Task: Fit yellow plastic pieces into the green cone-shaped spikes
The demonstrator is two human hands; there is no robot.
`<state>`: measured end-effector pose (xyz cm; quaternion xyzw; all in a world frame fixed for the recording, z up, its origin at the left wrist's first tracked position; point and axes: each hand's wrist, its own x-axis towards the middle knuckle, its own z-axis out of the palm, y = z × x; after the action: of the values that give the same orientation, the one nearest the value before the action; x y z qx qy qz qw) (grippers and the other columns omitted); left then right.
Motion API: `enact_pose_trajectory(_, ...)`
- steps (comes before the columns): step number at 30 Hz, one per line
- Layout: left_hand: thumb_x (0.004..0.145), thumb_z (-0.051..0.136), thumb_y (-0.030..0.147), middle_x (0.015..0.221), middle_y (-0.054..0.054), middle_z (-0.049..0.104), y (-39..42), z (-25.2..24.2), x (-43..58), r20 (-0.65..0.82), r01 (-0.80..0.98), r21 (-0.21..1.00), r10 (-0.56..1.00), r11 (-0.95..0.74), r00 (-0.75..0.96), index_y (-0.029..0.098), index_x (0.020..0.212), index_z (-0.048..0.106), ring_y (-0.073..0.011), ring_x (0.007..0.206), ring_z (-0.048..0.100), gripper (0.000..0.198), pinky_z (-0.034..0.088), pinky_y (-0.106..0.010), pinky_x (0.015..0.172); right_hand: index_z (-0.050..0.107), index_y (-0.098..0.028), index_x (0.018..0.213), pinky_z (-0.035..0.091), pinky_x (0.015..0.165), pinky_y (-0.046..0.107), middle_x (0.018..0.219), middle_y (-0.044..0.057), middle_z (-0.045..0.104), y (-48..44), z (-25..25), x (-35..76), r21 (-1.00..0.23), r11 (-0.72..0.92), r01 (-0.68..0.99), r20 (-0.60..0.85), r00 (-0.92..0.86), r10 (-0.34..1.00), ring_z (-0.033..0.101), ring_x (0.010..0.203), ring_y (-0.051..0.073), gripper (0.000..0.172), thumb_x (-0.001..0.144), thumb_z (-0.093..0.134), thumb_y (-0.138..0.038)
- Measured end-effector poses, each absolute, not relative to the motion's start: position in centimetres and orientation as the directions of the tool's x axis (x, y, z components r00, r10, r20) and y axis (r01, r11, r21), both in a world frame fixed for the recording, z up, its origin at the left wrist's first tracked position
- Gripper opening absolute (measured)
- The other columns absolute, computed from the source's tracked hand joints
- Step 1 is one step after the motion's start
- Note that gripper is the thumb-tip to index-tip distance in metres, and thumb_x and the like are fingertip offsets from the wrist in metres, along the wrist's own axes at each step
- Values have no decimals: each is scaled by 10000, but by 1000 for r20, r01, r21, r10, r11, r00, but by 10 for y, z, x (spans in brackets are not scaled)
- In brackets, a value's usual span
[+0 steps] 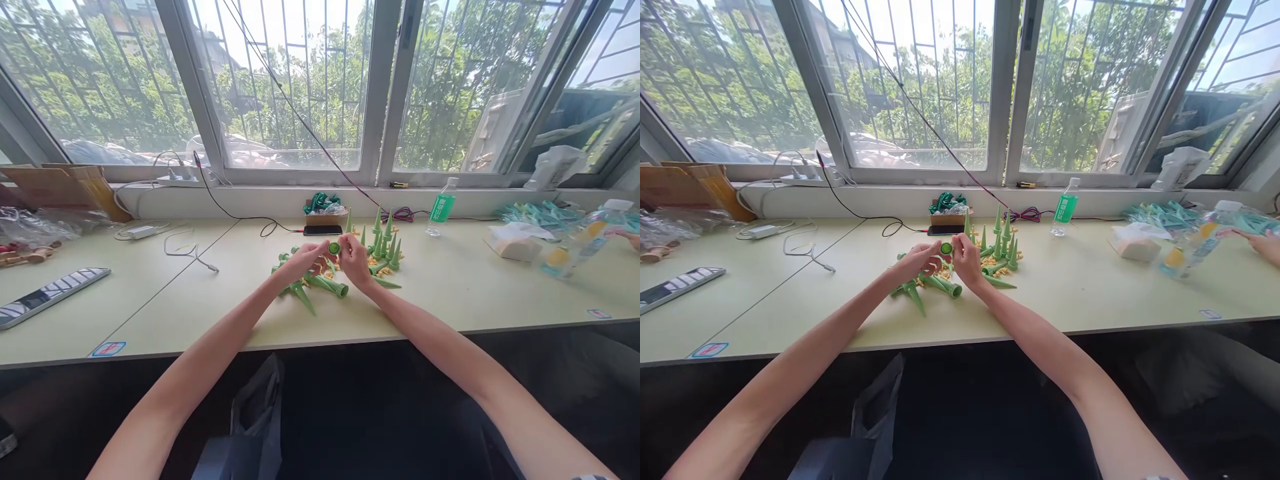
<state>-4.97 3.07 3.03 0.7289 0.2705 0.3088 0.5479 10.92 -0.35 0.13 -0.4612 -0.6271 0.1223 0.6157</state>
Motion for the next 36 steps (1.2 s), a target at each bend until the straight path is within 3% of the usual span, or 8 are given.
enact_pose_trajectory(7, 834, 623, 626, 608, -27, 585, 32, 30, -54, 186, 56, 950, 702, -307, 688, 139, 780, 641, -88, 480, 523, 490, 337, -187, 387, 459, -234, 796, 354, 560, 261, 601, -17, 491, -2, 1, 111, -738, 525, 424, 634, 172, 754, 510, 570, 154, 331, 982, 376, -495)
enact_pose_trajectory(11, 812, 666, 591, 626, -15, 587, 32, 31, -56, 234, 92, 911, 685, -403, 690, 140, 755, 624, -75, 470, 502, 456, 370, -190, 403, 477, -229, 809, 351, 564, 262, 619, -13, 508, 0, 1, 112, -730, 533, 427, 645, 171, 745, 512, 579, 155, 303, 978, 395, -467)
enact_pose_trajectory(18, 807, 686, 546, 635, 0, 570, 29, 31, -56, 288, 166, 841, 686, -515, 668, 129, 946, 694, -72, 492, 480, 439, 389, -177, 424, 491, -217, 798, 329, 540, 258, 622, -28, 514, 1, 2, 112, -734, 542, 409, 647, 179, 741, 426, 516, 123, 278, 964, 436, -432)
enact_pose_trajectory(22, 803, 696, 524, 617, 6, 568, 28, 30, -54, 316, 190, 812, 690, -552, 651, 126, 960, 705, -66, 484, 461, 428, 369, -176, 424, 500, -214, 812, 342, 544, 255, 665, -18, 567, 2, 2, 112, -743, 546, 388, 643, 185, 743, 463, 524, 120, 260, 957, 454, -424)
enact_pose_trajectory(27, 797, 706, 492, 834, -40, 656, 32, 23, -50, 494, 213, 667, 638, -714, 590, 138, 962, 715, -91, 605, 565, 390, 470, -195, 531, 506, -207, 839, 363, 549, 257, 756, 13, 637, 1, 4, 111, -760, 521, 388, 622, 205, 756, 510, 533, 123, 199, 948, 458, -367)
enact_pose_trajectory(32, 864, 644, 456, 972, -71, 636, 37, 18, -47, 634, 284, 450, 527, -847, 565, 160, 956, 723, -85, 640, 583, 321, 461, -181, 512, 488, -212, 856, 337, 512, 253, 697, -6, 618, 1, 3, 110, -776, 508, 375, 608, 226, 761, 455, 477, 113, 186, 953, 454, -367)
enact_pose_trajectory(36, 885, 630, 430, 1057, -84, 617, 37, 19, -47, 677, 292, 412, 505, -863, 535, 184, 989, 721, -69, 635, 577, 283, 470, -180, 519, 471, -219, 871, 335, 502, 254, 661, -15, 592, 0, 2, 108, -773, 525, 356, 617, 233, 751, 439, 471, 114, 211, 963, 465, -410)
